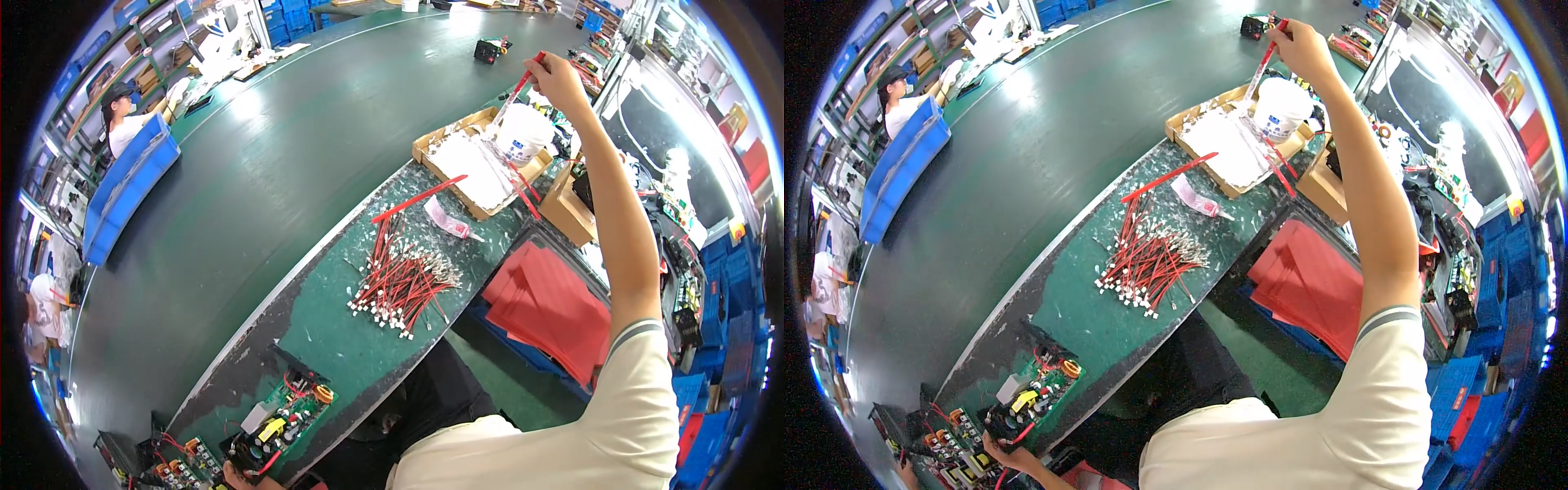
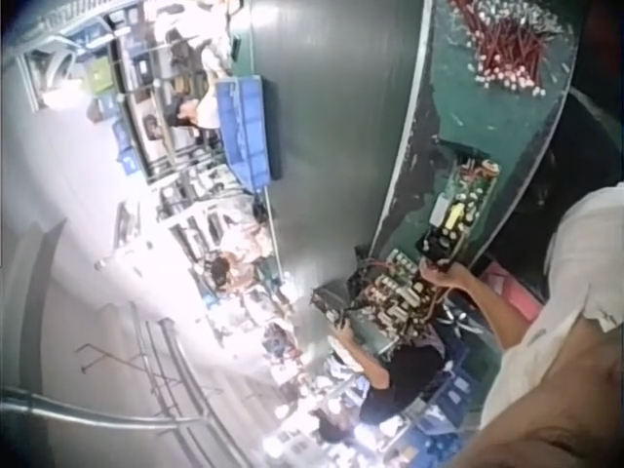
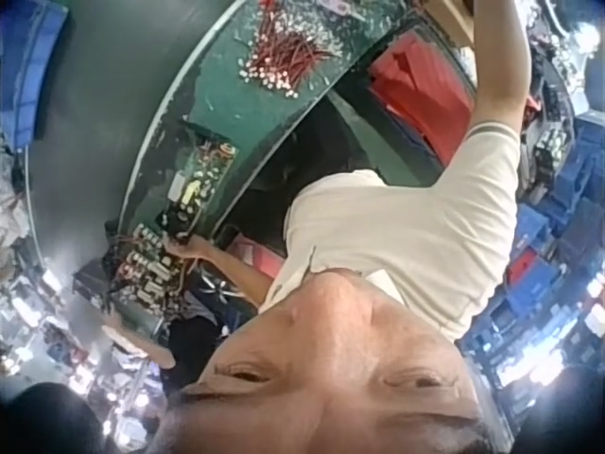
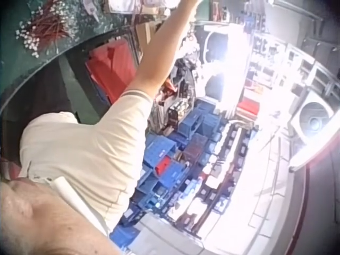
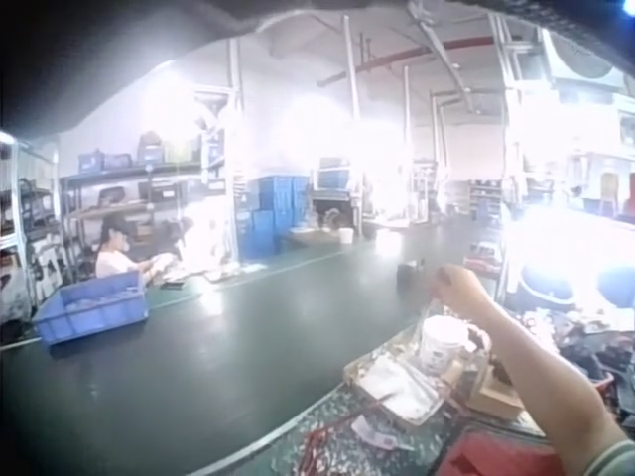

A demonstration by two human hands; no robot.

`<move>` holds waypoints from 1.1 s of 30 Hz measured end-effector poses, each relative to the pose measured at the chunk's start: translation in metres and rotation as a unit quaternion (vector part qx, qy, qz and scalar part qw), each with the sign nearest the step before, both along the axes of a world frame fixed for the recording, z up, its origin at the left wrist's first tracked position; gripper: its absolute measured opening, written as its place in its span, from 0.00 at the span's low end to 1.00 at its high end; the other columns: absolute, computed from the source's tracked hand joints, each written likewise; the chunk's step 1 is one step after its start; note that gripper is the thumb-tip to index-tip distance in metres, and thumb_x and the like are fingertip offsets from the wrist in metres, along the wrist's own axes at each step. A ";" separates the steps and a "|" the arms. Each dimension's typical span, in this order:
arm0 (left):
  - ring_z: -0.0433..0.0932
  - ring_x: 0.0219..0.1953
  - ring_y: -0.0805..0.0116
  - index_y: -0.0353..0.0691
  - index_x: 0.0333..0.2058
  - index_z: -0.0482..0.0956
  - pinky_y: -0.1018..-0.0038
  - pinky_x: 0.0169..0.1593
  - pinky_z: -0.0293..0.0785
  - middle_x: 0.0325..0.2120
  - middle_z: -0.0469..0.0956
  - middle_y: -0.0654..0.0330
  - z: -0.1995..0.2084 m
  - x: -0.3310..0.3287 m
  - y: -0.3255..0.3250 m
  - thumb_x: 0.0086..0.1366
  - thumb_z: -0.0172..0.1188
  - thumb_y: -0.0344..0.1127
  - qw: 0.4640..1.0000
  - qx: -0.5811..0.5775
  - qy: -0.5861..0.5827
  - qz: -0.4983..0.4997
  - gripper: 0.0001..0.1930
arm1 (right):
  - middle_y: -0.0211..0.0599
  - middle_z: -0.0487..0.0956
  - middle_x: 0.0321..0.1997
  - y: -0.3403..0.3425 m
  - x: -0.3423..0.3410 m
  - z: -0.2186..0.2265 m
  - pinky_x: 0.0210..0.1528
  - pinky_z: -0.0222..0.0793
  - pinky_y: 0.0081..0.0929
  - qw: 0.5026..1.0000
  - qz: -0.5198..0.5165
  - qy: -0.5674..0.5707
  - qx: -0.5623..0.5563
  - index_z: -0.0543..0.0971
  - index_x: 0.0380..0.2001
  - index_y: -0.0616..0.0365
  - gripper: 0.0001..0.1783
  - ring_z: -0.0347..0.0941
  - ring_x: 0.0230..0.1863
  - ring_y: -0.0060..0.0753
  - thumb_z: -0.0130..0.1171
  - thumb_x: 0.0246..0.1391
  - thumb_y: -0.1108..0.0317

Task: Assembling electronic components onto a circuit board, applying adhesive, and connecting wires on a factory assembly line.

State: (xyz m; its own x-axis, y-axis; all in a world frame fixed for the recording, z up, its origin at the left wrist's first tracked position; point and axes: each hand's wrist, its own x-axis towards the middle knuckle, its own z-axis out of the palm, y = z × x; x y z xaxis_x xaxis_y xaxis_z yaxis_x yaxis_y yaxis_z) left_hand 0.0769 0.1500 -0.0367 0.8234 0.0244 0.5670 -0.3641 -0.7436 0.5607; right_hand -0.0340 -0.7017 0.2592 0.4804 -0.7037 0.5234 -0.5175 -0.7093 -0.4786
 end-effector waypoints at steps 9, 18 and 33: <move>0.70 0.56 0.60 0.37 0.57 0.69 0.64 0.58 0.67 0.53 0.70 0.54 0.003 0.000 -0.003 0.68 0.46 0.21 0.999 0.049 -0.024 0.006 0.20 | 0.30 0.78 0.25 0.005 0.005 0.000 0.28 0.70 0.20 0.999 0.010 -0.027 0.027 0.78 0.34 0.63 0.16 0.72 0.23 0.19 0.57 0.62 0.58; 0.70 0.55 0.60 0.34 0.56 0.69 0.66 0.59 0.66 0.52 0.70 0.53 0.003 0.000 0.000 0.71 0.45 0.30 0.999 0.047 -0.003 0.017 0.17 | 0.33 0.80 0.24 0.001 0.016 -0.009 0.28 0.70 0.22 1.000 0.007 0.024 0.006 0.78 0.33 0.64 0.16 0.73 0.22 0.21 0.56 0.62 0.58; 0.69 0.57 0.57 0.31 0.55 0.67 0.64 0.62 0.61 0.54 0.70 0.50 0.002 0.001 0.002 0.73 0.40 0.34 0.997 0.077 -0.021 0.012 0.18 | 0.32 0.79 0.24 -0.003 0.020 -0.008 0.28 0.71 0.20 0.998 0.027 0.045 0.022 0.79 0.33 0.64 0.15 0.73 0.22 0.19 0.58 0.62 0.60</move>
